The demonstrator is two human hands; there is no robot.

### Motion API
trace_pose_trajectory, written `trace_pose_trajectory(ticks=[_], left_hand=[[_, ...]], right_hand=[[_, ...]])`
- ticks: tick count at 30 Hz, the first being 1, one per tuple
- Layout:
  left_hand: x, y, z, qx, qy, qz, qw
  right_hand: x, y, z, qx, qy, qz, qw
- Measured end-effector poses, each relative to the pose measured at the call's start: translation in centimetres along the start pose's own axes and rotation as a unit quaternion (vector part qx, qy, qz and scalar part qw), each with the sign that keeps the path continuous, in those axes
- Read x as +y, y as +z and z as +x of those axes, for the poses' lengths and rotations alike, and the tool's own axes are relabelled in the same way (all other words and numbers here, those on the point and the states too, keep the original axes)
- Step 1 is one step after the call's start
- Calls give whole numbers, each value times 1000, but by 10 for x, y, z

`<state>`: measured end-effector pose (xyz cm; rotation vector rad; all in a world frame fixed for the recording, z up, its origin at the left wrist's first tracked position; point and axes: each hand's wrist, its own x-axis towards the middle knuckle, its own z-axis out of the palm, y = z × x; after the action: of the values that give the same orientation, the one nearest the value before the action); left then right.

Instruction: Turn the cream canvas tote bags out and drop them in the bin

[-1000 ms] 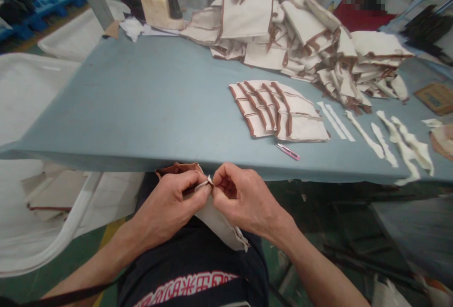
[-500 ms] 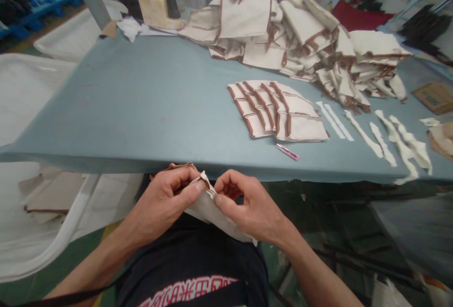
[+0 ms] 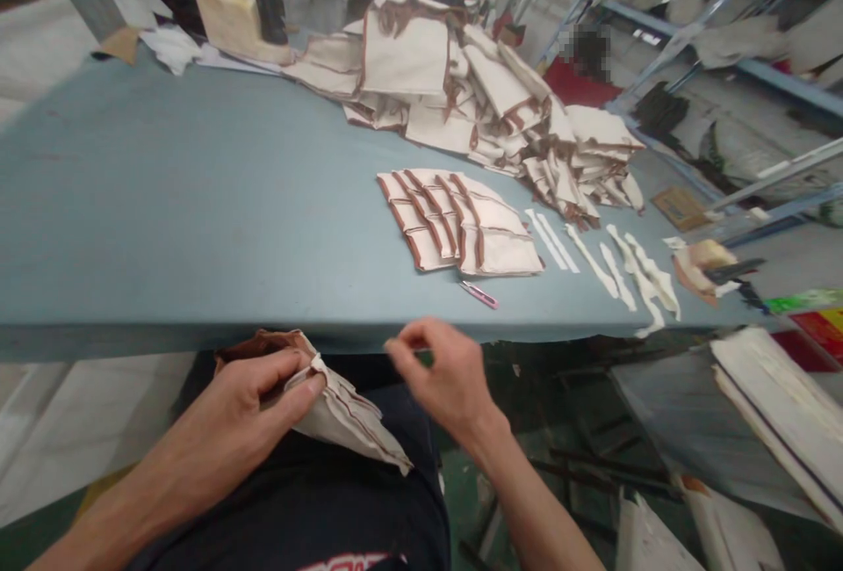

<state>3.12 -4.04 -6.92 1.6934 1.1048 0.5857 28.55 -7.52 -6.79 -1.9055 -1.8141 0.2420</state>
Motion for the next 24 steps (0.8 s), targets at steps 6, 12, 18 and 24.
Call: trace_pose_trajectory(ticks=[6, 12, 18, 24], left_hand=[[6, -2, 4, -20, -8, 2, 1000], [20, -5, 4, -26, -15, -17, 999], [29, -10, -1, -7, -28, -11, 1000], [29, -7, -5, 14, -34, -25, 999]], right_hand=[[120, -11, 49, 82, 137, -123, 979], [147, 4, 44, 63, 156, -119, 979], [102, -11, 22, 21, 131, -28, 991], [-13, -45, -4, -142, -81, 126, 978]])
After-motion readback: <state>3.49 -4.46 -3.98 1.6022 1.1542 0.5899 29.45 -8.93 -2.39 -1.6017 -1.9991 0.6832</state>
